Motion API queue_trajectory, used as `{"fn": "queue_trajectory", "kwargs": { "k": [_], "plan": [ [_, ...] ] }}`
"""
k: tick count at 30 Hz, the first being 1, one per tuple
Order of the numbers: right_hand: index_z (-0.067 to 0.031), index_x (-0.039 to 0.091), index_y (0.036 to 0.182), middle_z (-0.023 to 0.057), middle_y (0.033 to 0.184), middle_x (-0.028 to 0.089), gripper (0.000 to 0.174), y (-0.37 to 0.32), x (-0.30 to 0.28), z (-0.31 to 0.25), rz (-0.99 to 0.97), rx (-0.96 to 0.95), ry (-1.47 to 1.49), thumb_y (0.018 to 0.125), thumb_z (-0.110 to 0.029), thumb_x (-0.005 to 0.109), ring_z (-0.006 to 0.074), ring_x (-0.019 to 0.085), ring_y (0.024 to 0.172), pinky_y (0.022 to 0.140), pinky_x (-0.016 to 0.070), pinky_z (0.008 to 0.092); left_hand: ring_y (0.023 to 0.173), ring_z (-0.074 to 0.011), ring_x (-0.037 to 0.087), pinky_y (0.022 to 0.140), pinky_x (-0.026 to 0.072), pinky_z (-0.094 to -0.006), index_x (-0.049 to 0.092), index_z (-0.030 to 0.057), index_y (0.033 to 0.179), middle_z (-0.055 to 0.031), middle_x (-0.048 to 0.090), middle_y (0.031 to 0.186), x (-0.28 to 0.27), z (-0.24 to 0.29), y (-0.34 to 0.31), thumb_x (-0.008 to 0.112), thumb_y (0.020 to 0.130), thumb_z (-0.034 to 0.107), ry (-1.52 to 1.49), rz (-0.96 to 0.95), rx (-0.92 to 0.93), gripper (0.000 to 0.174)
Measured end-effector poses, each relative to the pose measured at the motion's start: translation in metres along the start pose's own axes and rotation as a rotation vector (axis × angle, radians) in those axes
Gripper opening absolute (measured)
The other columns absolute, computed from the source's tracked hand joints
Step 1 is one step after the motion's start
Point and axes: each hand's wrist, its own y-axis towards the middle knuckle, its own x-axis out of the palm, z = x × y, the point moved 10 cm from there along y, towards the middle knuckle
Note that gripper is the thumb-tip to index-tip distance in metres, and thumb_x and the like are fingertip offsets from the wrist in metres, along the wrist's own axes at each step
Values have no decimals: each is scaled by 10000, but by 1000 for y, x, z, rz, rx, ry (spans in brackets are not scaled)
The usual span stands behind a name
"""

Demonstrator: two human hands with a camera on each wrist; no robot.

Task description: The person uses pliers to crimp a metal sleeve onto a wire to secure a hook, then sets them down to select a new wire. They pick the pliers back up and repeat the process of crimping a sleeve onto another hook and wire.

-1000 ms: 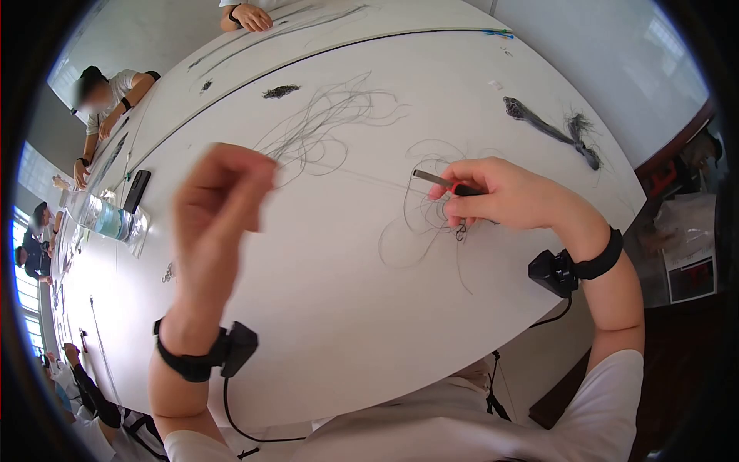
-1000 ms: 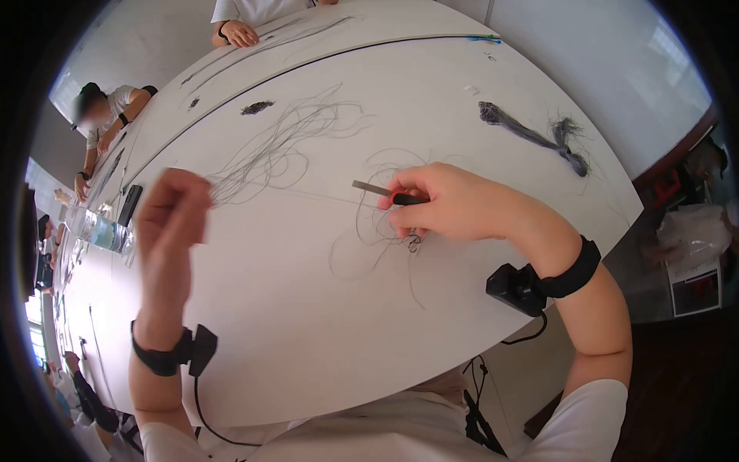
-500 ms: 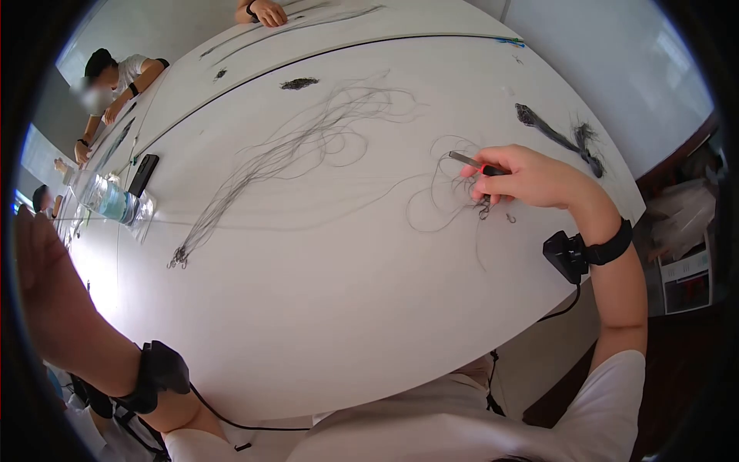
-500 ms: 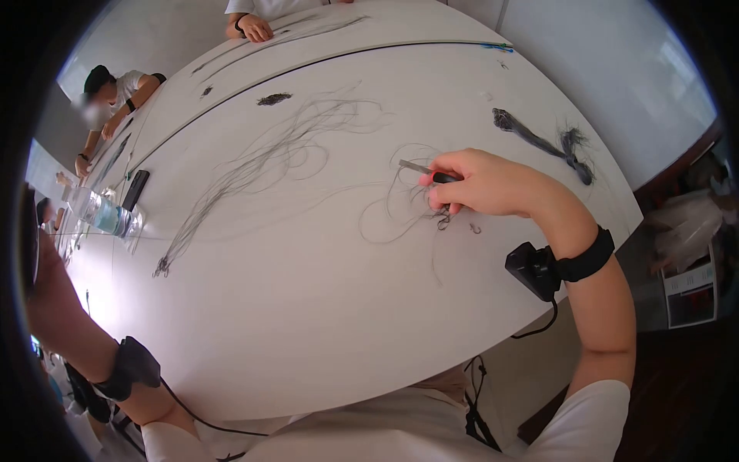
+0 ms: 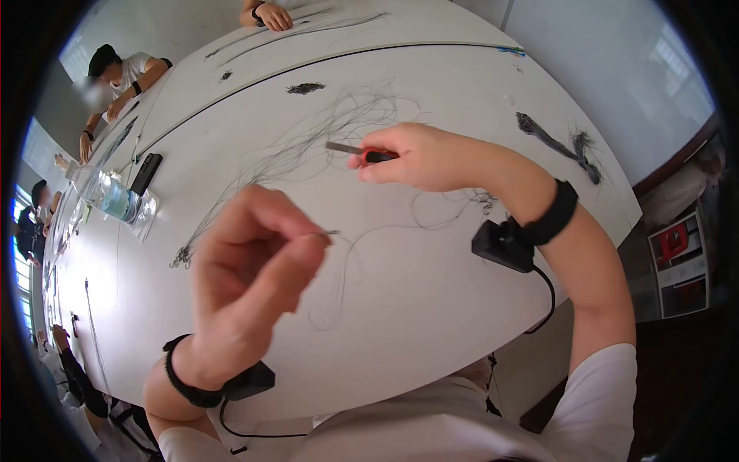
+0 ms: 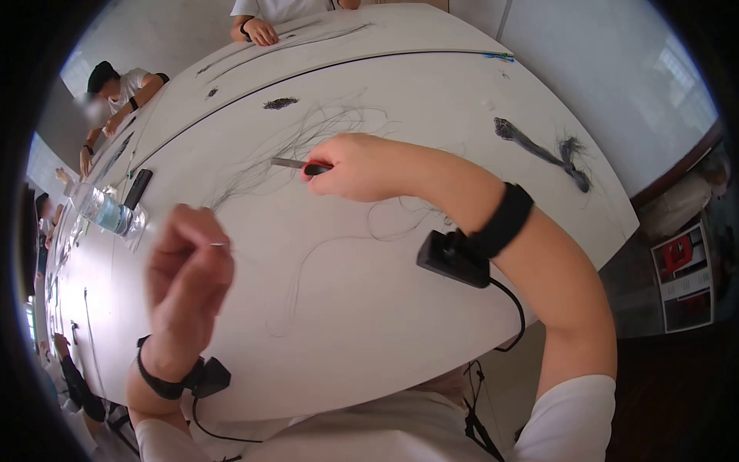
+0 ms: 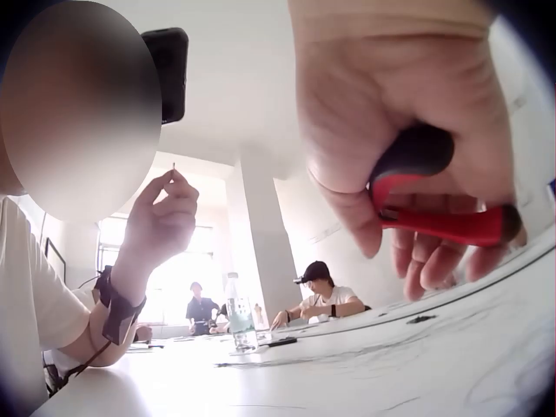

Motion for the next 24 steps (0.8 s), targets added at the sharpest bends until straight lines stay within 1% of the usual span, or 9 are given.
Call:
{"fn": "queue_trajectory", "kwargs": {
  "k": [4,6,7,9,11,13,17,22,24],
  "plan": [
    [-36,659,1163,33,1013,690,329,33,8,20,-108,213,166,959,-286,594,145,607,853,744,457,297,632,-22,440,554,367,-202,593,42,958,35,570,802,1,-67,0,634,983,138,4,-13,-355,107],
    [-46,654,1185,28,1054,696,331,42,-38,27,239,224,-320,952,-271,586,136,621,833,727,469,299,649,-26,443,578,375,-209,595,45,958,38,564,800,-4,-84,2,635,984,158,16,-17,-411,123],
    [-46,654,1185,28,1054,696,331,40,-38,30,239,223,-322,952,-271,586,136,621,833,727,469,299,672,-34,449,607,379,-216,596,47,962,36,559,799,-9,-94,4,635,983,171,-9,-1,-432,132],
    [-31,650,1186,38,1115,706,323,31,-32,29,239,98,133,939,-228,586,127,638,797,664,471,290,694,-42,454,636,383,-223,596,49,967,34,554,798,-17,-102,8,635,981,185,-41,22,-450,142],
    [-35,616,1237,83,1114,694,359,-1,-2,12,9,244,489,931,-222,592,155,679,830,651,487,292,725,-55,460,664,382,-226,599,52,972,28,548,802,-29,-109,9,637,974,192,-78,80,-487,145],
    [-17,517,1357,104,1124,692,445,-29,28,-7,-211,255,699,959,-210,564,149,674,844,640,474,271,727,-60,459,666,383,-224,599,54,971,26,547,806,-33,-111,8,636,972,193,-109,97,-510,144],
    [-42,397,1492,128,1078,694,600,-60,39,-22,-298,271,712,932,-149,584,139,636,763,646,462,245,688,-46,440,624,332,-206,580,74,968,46,505,784,-33,-108,6,576,999,187,-92,116,-517,117],
    [-54,498,1430,45,916,642,494,-79,-21,-18,-6,167,468,943,-93,568,120,590,730,687,479,270,703,-44,447,639,343,-204,581,81,958,47,527,801,-32,-108,2,594,990,161,-71,105,-471,87],
    [-40,604,1274,52,884,627,384,-89,-64,-28,337,220,-56,890,-30,614,164,603,753,704,482,304,710,-44,450,645,348,-204,581,82,951,45,536,806,-31,-107,2,599,986,152,-72,106,-462,80]
  ]
}}
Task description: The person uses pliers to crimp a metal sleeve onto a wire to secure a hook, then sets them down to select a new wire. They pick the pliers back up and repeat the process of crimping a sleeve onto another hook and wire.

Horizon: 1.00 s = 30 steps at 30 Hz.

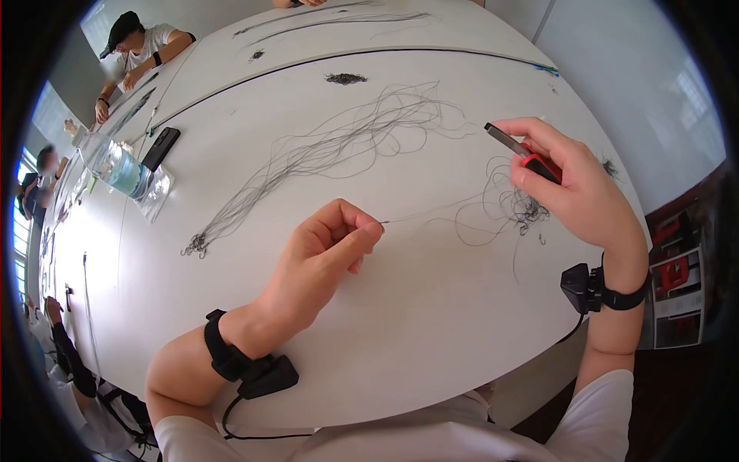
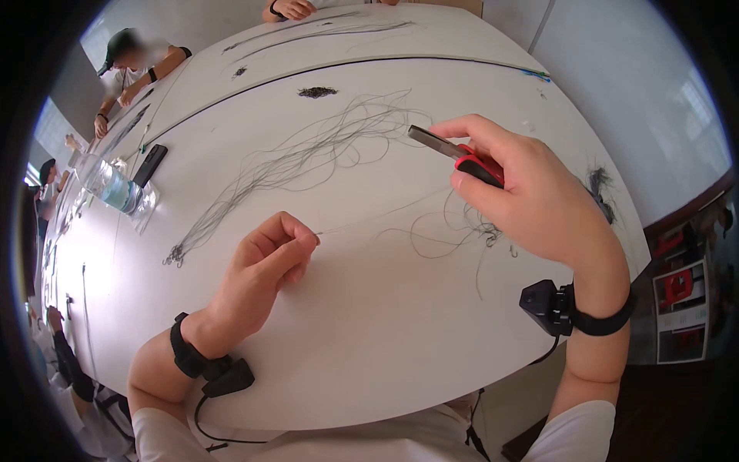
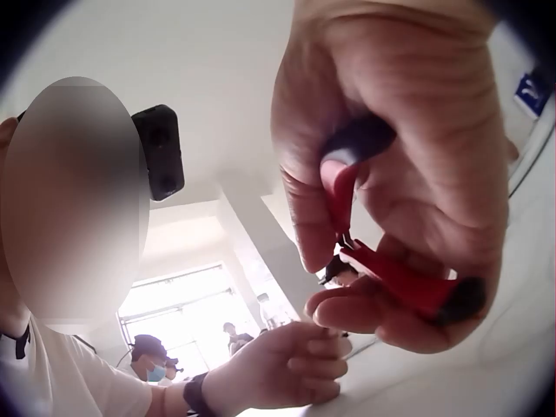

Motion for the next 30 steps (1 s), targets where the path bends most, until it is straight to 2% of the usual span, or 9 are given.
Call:
{"fn": "queue_trajectory", "kwargs": {
  "k": [1,3,4,5,7,8,15,23,30],
  "plan": [
    [-40,604,1274,52,884,627,384,0,6,3,1,-1,-1,890,-30,614,164,603,753,704,482,304,734,-40,459,675,381,-213,590,78,954,45,553,826,2,-1,0,621,985,177,-8,-23,5,109],
    [-16,661,1028,67,847,602,264,-19,3,-44,450,-511,-654,770,-43,709,211,595,778,715,457,336,757,-36,468,704,414,-222,598,74,956,45,570,846,4,-1,-1,643,983,202,-18,-45,11,139],
    [-44,658,907,59,847,582,248,-22,14,-52,461,-565,-669,678,-49,756,257,572,792,726,451,359,740,-43,463,687,392,-212,590,78,943,42,562,838,5,-1,-1,621,982,172,-10,-35,12,106],
    [-44,658,907,59,847,582,248,-22,22,-55,461,-571,-666,678,-49,756,257,572,792,726,451,359,723,-49,458,671,371,-203,581,82,930,39,554,829,5,0,-3,599,980,142,-2,-23,13,80],
    [-67,642,855,37,816,570,229,-24,45,-64,398,-685,-628,662,-60,764,230,559,779,710,444,344,723,-50,458,675,375,-204,579,83,927,37,554,833,5,-2,-5,600,979,144,-10,-19,2,84],
    [-94,630,810,21,778,536,238,-25,51,-65,452,-716,-648,621,-75,773,205,536,768,698,429,332,723,-51,459,680,380,-205,577,83,923,36,555,837,5,-3,-6,601,978,147,-20,-23,-10,88],
    [-109,623,778,-8,732,477,243,-31,67,-67,505,-775,-718,586,-93,772,180,496,734,673,394,322,714,-63,457,652,365,-218,563,85,911,32,540,816,7,-10,-6,584,985,158,-72,-45,-77,106],
    [-100,625,756,-15,702,459,132,-31,74,-64,526,-791,-723,675,-79,727,160,476,695,633,358,308,703,-71,454,644,351,-218,543,92,893,26,531,777,6,-9,-7,593,977,167,-51,-18,-96,123],
    [-98,631,751,-19,689,460,112,-31,75,-63,525,-796,-750,691,-88,725,153,474,686,624,352,300,697,-68,452,641,346,-220,546,92,890,29,529,767,6,-8,-7,604,968,161,-57,-22,-89,119]
  ]
}}
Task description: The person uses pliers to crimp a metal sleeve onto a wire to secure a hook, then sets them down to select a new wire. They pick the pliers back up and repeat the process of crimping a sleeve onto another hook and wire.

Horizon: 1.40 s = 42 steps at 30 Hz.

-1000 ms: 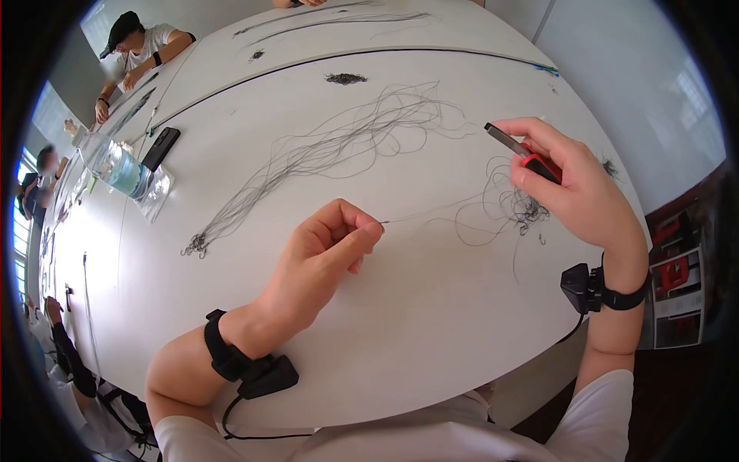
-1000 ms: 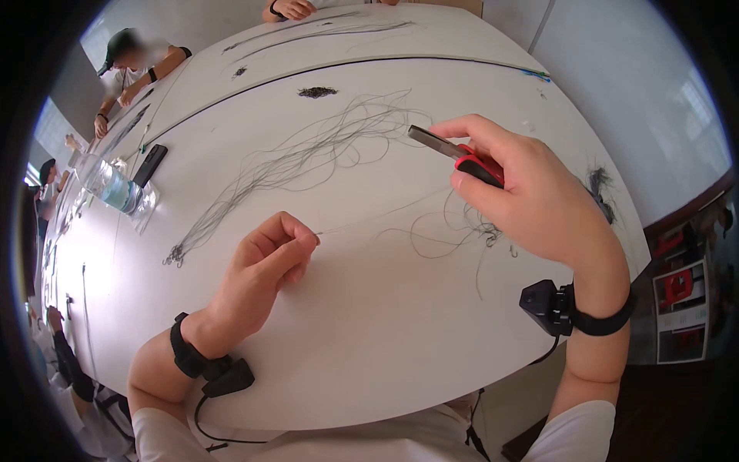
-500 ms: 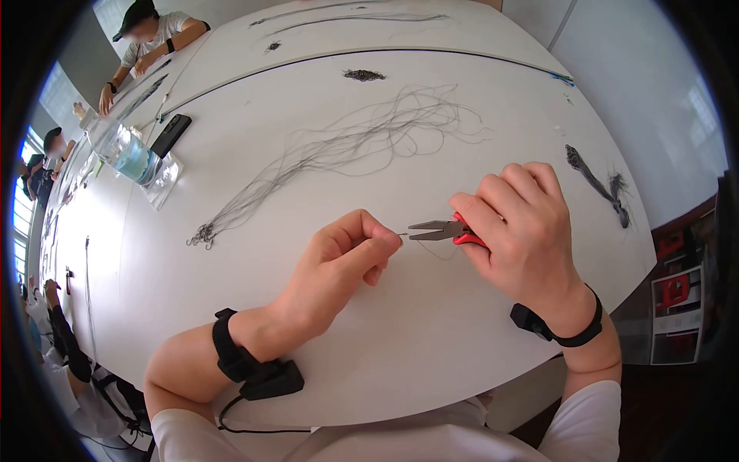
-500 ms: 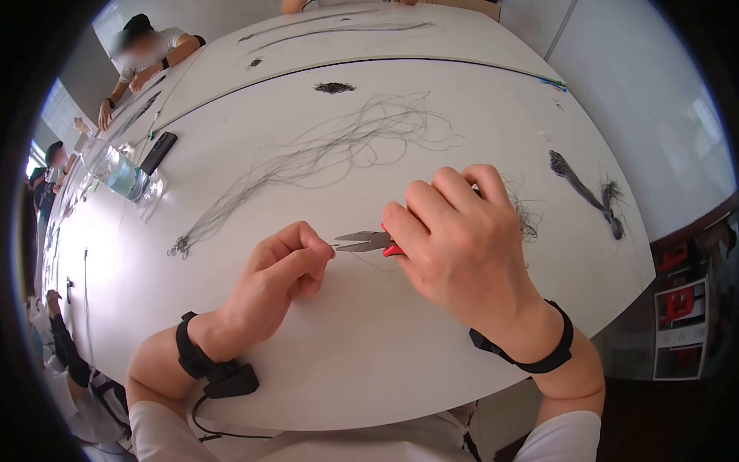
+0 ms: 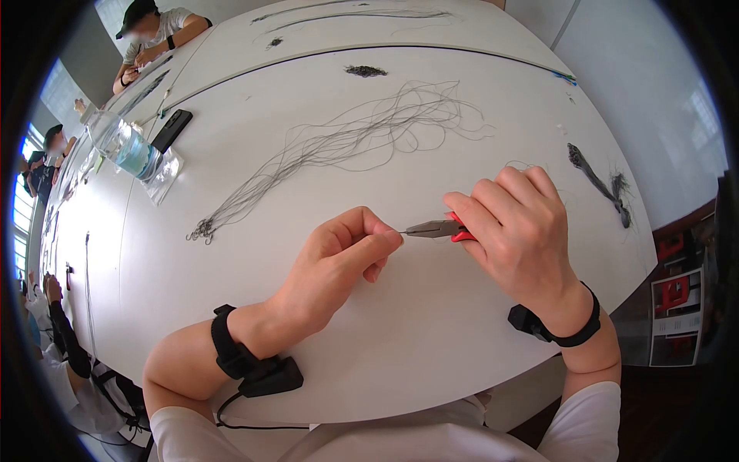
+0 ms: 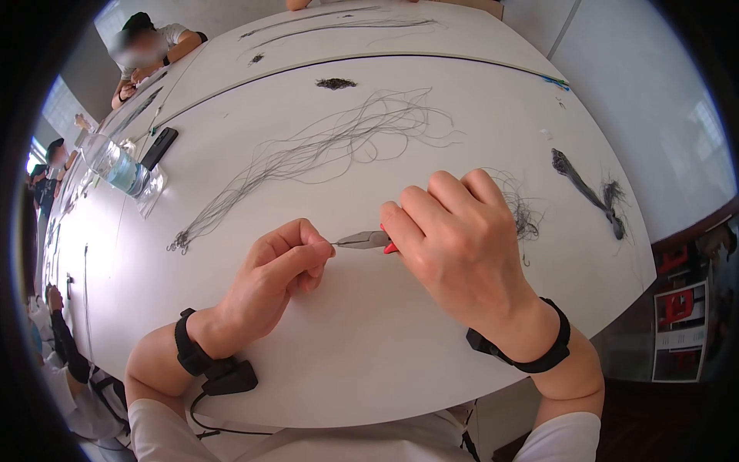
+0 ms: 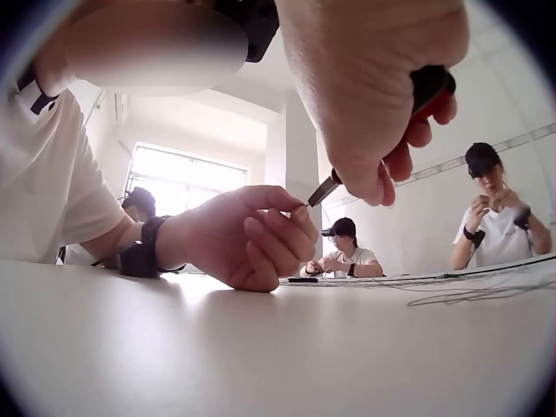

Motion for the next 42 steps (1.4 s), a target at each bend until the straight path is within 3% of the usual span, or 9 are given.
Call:
{"fn": "queue_trajectory", "kwargs": {
  "k": [33,42],
  "plan": [
    [-102,566,704,-3,654,391,118,0,1,-5,4,-16,-36,673,-59,671,157,436,649,597,333,301,700,-49,452,645,350,-224,560,91,894,36,533,777,1,-1,1,606,976,173,39,-32,7,125],
    [-102,569,715,-6,669,422,127,-1,4,-2,-28,-13,-51,681,-49,679,158,459,670,623,348,299,744,-52,492,690,416,-216,586,75,971,28,578,863,0,4,6,654,975,178,140,-78,66,123]
  ]
}}
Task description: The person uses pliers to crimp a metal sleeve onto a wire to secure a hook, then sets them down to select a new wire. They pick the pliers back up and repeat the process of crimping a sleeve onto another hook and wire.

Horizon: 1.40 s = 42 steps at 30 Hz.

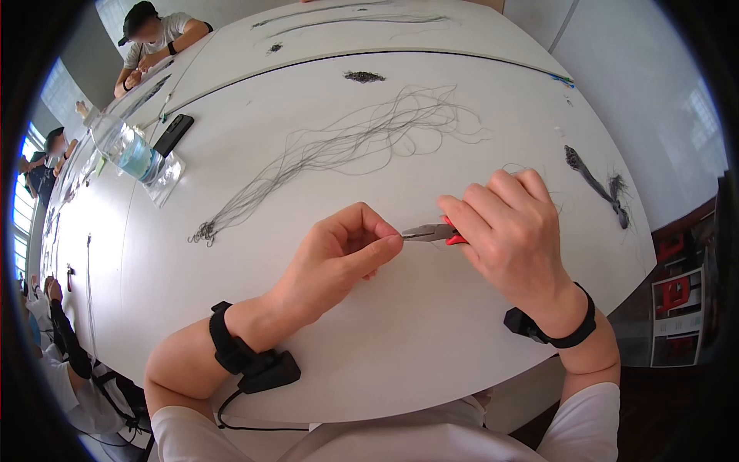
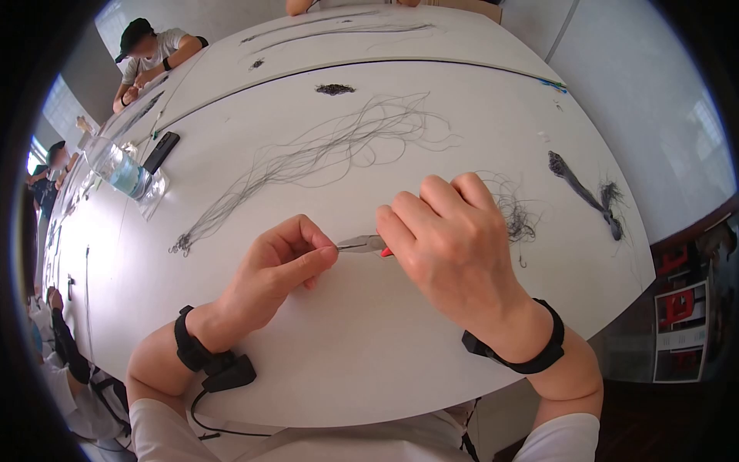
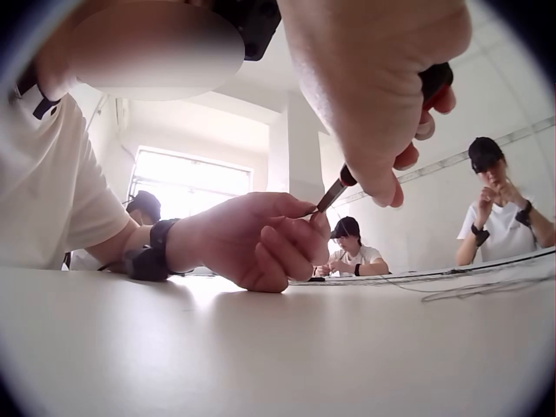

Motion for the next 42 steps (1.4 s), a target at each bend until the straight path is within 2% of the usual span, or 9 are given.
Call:
{"fn": "queue_trajectory", "kwargs": {
  "k": [2,5,12,26,29,32,39,42],
  "plan": [
    [-96,618,766,-12,708,485,143,1,-5,4,75,43,86,679,-61,726,163,494,714,659,368,309,748,-47,498,690,426,-220,589,77,969,28,586,867,-3,3,0,662,975,173,-9,30,58,121],
    [-97,653,819,-12,753,534,207,0,-6,8,25,91,90,658,-86,783,172,516,751,685,381,324,744,-43,494,675,427,-221,586,78,956,29,587,858,-9,10,0,664,979,166,-17,87,160,120],
    [-108,647,827,-10,763,539,273,-2,-4,12,2,141,93,622,-116,828,176,518,748,673,374,334,722,-42,490,645,416,-216,587,74,952,24,599,848,-11,12,-1,668,979,150,-26,107,205,114],
    [-114,631,810,-17,752,521,284,-2,-1,11,-27,150,93,610,-128,831,169,506,735,657,365,329,698,-37,481,620,374,-193,569,120,964,14,607,910,1,-5,-4,628,1010,191,-243,91,30,103],
    [-116,620,793,-19,742,510,275,-2,-1,11,-27,151,91,612,-127,827,166,500,726,650,361,327,750,-31,483,684,415,-214,590,102,991,18,637,933,2,-6,-4,653,1002,218,-296,57,28,133],
    [-117,609,772,-21,729,500,264,-2,-1,10,-21,144,84,618,-130,823,165,493,716,639,356,325,696,-41,476,628,373,-197,564,131,966,15,600,918,3,-7,-4,624,1015,207,-291,82,25,109],
    [-117,607,758,-19,717,495,251,-2,-1,9,-18,144,95,618,-128,815,165,487,706,632,351,325,700,-44,470,625,363,-200,568,134,968,20,600,918,2,-8,-4,621,1016,205,-304,77,23,101],
    [-117,605,747,-20,704,487,234,-2,0,8,-15,144,81,627,-121,805,164,483,696,628,349,323,734,-36,457,676,403,-208,584,102,981,15,629,920,3,-9,-4,653,1001,228,-313,64,6,145]
  ]
}}
